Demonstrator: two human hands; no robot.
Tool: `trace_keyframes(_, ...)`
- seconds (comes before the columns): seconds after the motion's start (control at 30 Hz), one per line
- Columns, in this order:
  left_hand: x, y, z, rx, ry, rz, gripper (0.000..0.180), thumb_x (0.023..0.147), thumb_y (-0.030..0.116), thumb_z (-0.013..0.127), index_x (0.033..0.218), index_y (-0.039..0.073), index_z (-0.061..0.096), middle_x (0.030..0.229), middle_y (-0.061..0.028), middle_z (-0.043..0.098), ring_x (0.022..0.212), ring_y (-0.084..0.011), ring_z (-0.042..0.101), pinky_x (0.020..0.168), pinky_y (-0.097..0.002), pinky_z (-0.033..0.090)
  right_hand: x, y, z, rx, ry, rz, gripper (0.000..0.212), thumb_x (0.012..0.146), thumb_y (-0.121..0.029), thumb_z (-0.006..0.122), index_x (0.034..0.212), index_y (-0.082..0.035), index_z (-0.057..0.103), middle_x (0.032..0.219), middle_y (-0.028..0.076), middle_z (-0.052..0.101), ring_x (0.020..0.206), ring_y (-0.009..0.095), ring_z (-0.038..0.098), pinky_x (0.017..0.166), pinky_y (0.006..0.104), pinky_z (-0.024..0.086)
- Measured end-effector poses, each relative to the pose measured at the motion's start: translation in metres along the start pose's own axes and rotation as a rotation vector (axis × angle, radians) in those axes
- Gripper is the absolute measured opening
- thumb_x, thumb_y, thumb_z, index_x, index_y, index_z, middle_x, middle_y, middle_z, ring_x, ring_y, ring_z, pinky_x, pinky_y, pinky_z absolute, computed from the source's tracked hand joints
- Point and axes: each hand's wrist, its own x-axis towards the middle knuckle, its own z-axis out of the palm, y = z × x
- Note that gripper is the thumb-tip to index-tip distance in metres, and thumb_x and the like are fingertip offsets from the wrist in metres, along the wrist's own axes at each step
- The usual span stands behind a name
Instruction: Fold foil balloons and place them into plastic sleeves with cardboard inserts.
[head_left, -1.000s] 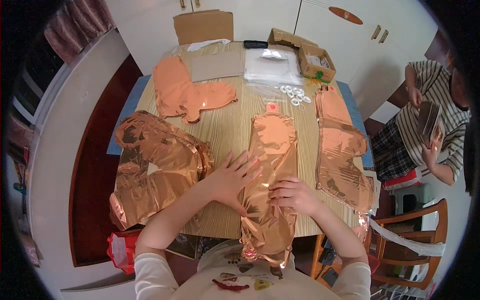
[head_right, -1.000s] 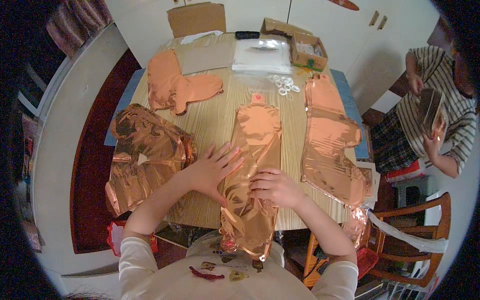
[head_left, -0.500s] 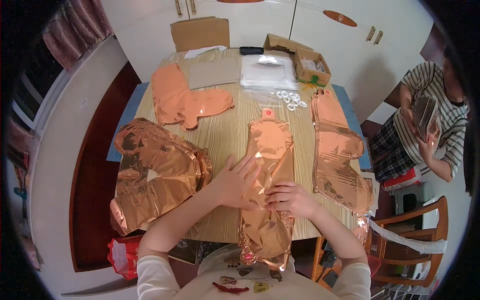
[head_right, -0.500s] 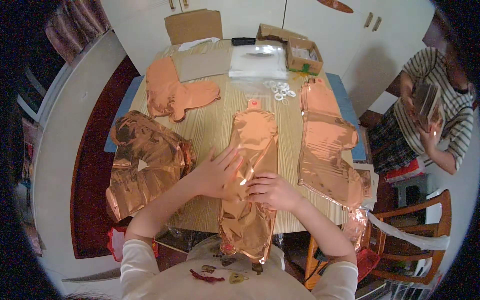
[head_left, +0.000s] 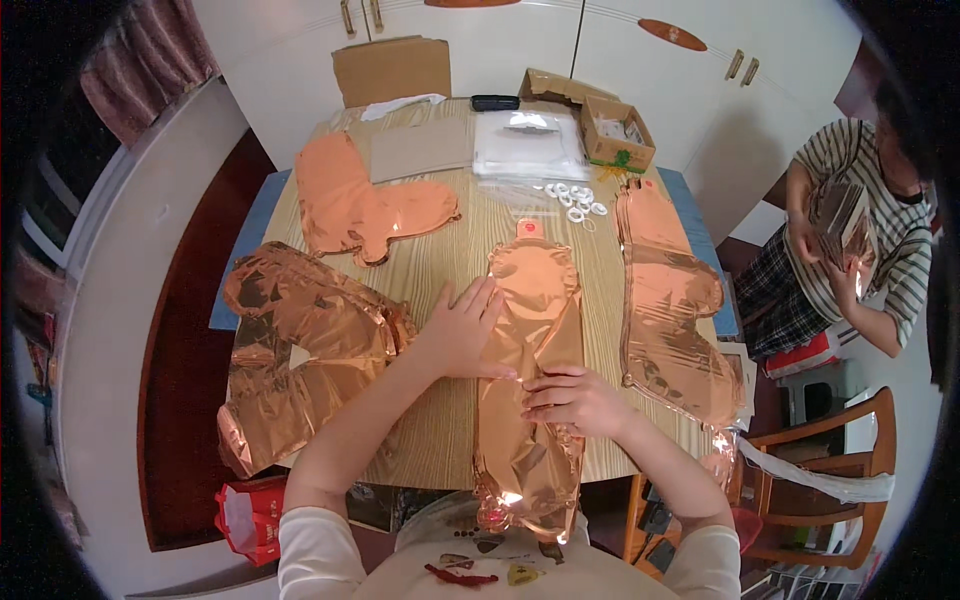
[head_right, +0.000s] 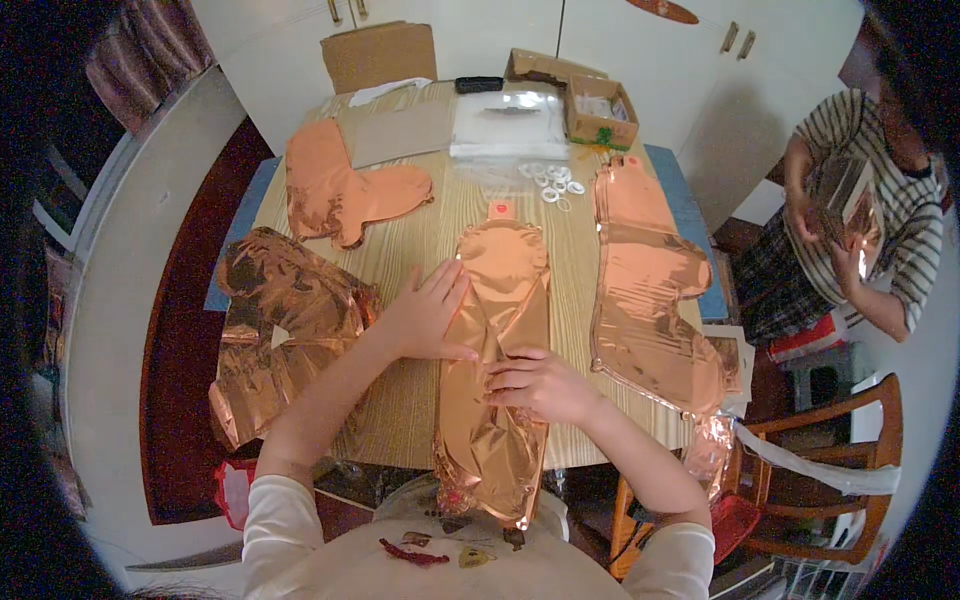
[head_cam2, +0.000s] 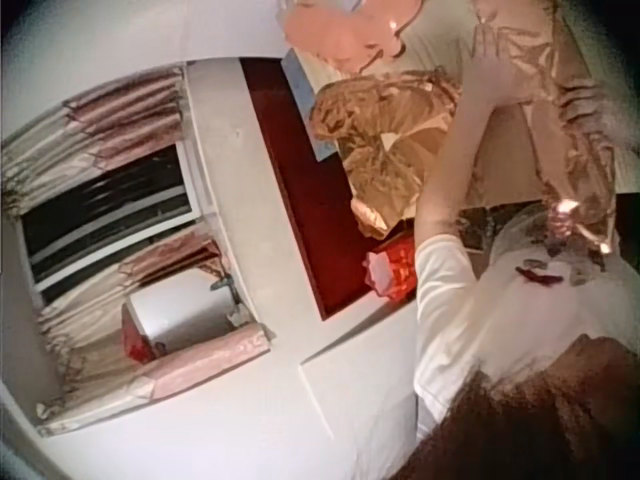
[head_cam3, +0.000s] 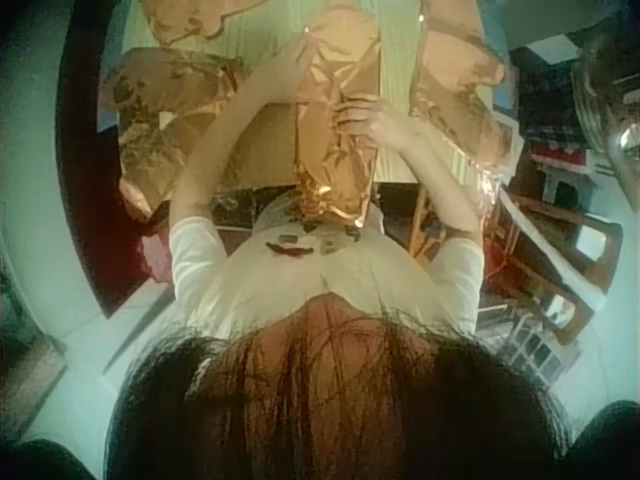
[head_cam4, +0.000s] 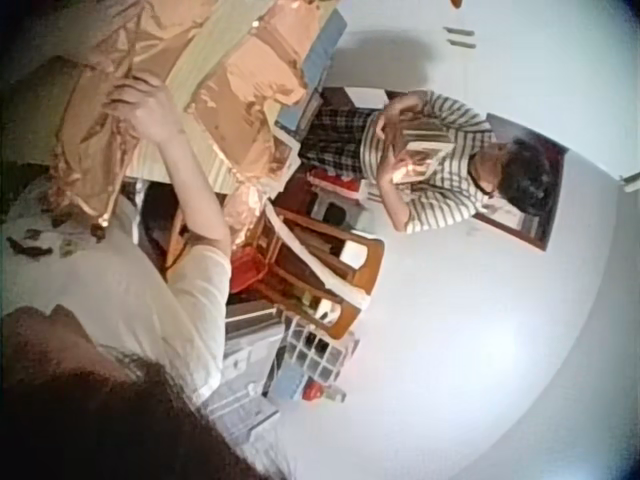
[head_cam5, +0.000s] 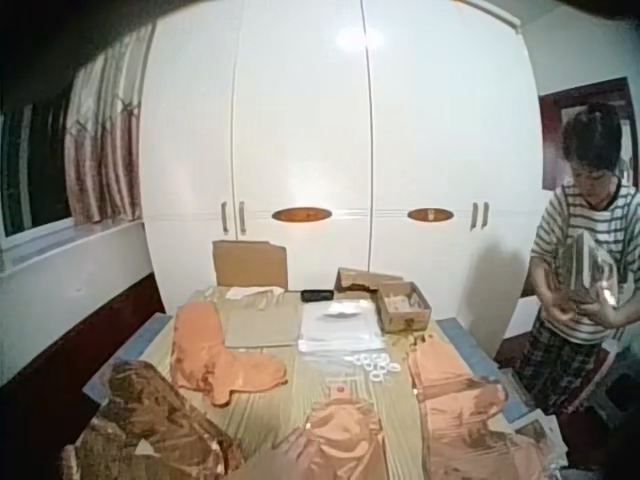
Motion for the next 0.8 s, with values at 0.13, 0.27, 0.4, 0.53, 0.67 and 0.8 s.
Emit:
trace_keyframes(0.13,0.007,-0.01,-0.006,0.01,-0.062,-0.02,0.129,0.065,0.085,0.056,0.147,-0.009,0.021,0.156,-0.0247,0.02,0.147,-0.0327,0.018,0.112,-0.0617,0.019,-0.002,0.002,0.003,0.001,-0.011,-0.006,0.04,0.066,-0.013,0.067,0.104,-0.018,0.073,0.114,-0.002,0.068,0.117,0.015,0.059,0.106,0.0387,0.041)
trace_keyframes(0.27,0.012,-0.023,-0.002,-0.011,-0.045,0.018,0.136,0.057,0.088,0.058,0.147,-0.008,0.024,0.155,-0.0241,0.022,0.146,-0.033,0.019,0.113,-0.0613,0.017,-0.002,0.003,0.003,0.05,0.007,0.011,0.041,0.064,-0.009,0.066,0.104,-0.017,0.073,0.115,-0.001,0.068,0.116,0.015,0.059,0.107,0.0401,0.04)
trace_keyframes(0.4,0.01,-0.023,-0.011,-0.003,-0.108,0.032,0.14,0.053,0.084,0.066,0.148,-0.007,0.02,0.157,-0.0243,0.018,0.147,-0.0329,0.017,0.113,-0.0611,0.018,0.0,0.003,-0.004,0.069,-0.066,0.055,0.042,0.064,-0.005,0.064,0.103,-0.016,0.073,0.117,0.001,0.067,0.116,0.015,0.06,0.107,0.0423,0.04)
trace_keyframes(0.53,0.01,-0.024,-0.01,-0.01,-0.109,0.027,0.14,0.053,0.084,0.066,0.148,-0.007,0.019,0.157,-0.0246,0.017,0.147,-0.034,0.016,0.113,-0.0619,0.017,0.02,-0.009,-0.014,0.022,-0.075,0.159,0.034,0.074,-0.013,0.065,0.107,-0.014,0.072,0.118,0.003,0.068,0.118,0.019,0.06,0.107,0.0432,0.041)
trace_keyframes(0.67,0.011,-0.026,-0.007,-0.036,-0.088,0.033,0.141,0.053,0.084,0.065,0.149,-0.007,0.018,0.157,-0.0245,0.016,0.147,-0.0342,0.015,0.113,-0.0619,0.017,0.038,-0.042,0.009,-0.191,-0.136,0.122,0.035,0.083,-0.023,0.063,0.116,-0.014,0.067,0.126,0.003,0.063,0.121,0.017,0.057,0.108,0.0415,0.039)
trace_keyframes(0.8,0.01,-0.027,-0.006,-0.044,-0.094,0.034,0.141,0.053,0.084,0.065,0.149,-0.007,0.017,0.157,-0.024,0.015,0.147,-0.034,0.014,0.114,-0.061,0.015,0.042,-0.053,0.017,-0.288,-0.146,0.093,0.039,0.084,-0.03,0.064,0.12,-0.014,0.065,0.128,0.001,0.061,0.122,0.017,0.055,0.109,0.0404,0.037)
